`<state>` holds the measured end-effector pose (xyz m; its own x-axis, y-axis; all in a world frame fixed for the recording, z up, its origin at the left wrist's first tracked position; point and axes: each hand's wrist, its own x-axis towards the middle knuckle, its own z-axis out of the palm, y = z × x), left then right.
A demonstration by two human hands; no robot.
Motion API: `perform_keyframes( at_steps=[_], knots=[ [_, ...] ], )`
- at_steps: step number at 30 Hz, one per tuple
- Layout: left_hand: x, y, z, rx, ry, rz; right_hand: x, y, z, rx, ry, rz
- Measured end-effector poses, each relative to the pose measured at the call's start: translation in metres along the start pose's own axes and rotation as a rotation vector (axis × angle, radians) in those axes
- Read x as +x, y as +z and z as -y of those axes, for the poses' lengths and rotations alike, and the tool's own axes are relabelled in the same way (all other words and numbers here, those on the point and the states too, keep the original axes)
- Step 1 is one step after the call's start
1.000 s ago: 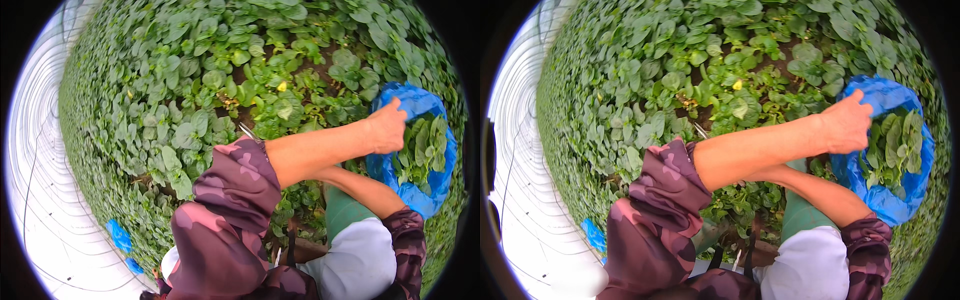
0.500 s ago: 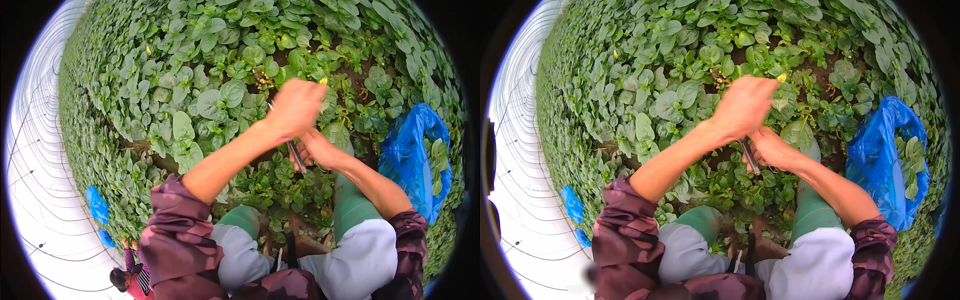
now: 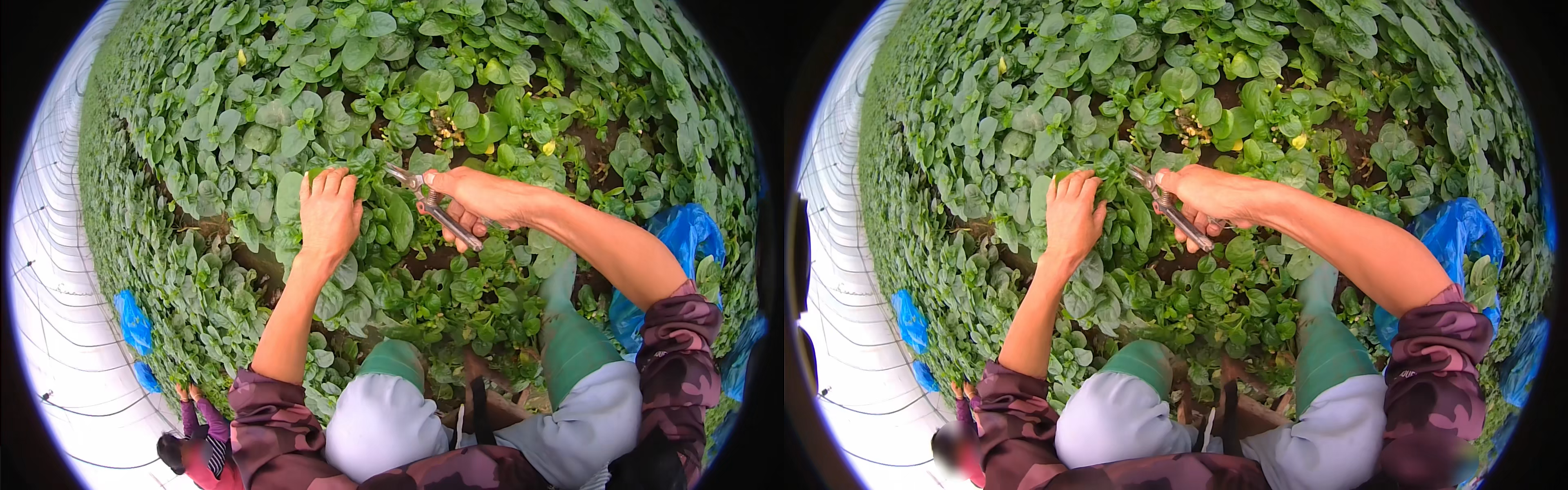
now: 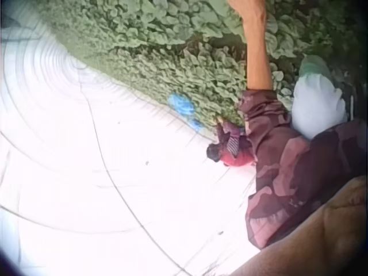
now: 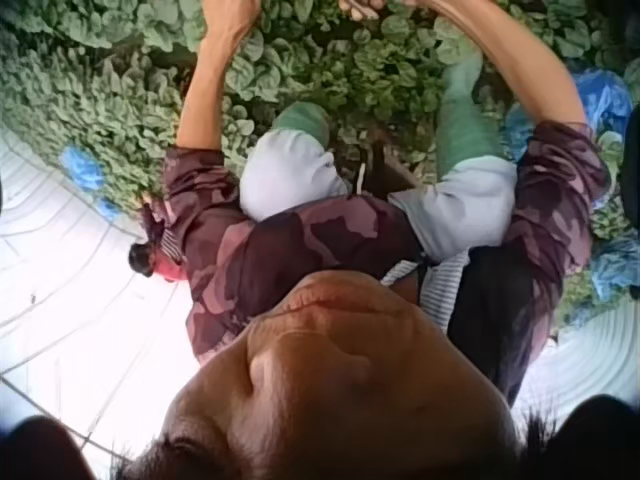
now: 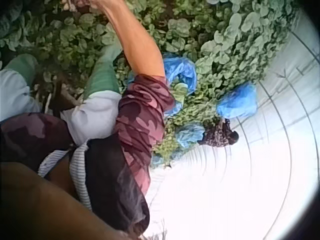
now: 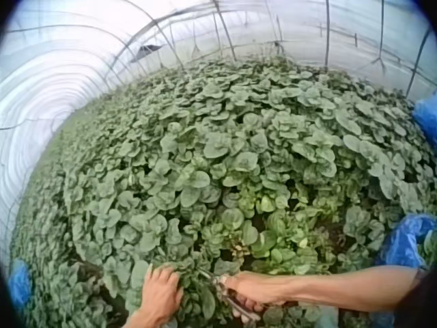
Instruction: The person uses shears to cut leafy green vegetables from a dense bed and places the cuttings into a blue plastic bag. The person repeatedly selects stems, snips them, and deposits them into the bag while moving along the row.
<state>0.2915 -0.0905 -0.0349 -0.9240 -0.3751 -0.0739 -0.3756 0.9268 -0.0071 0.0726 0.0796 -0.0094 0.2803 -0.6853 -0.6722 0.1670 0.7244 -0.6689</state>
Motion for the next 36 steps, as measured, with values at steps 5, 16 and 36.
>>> perform_keyframes(
  at_steps=[5,16,36],
  knots=[
    [0.011,0.001,0.001,0.049,0.014,0.03,0.018,0.002,-0.011,-0.011,0.079,0.064],
    [0.028,-0.015,-0.005,0.159,0.046,0.167,0.067,0.009,-0.017,-0.106,0.144,0.007],
    [0.036,-0.025,0.023,0.112,0.321,0.007,0.027,-0.005,0.017,0.119,0.01,-0.005]
  ],
)
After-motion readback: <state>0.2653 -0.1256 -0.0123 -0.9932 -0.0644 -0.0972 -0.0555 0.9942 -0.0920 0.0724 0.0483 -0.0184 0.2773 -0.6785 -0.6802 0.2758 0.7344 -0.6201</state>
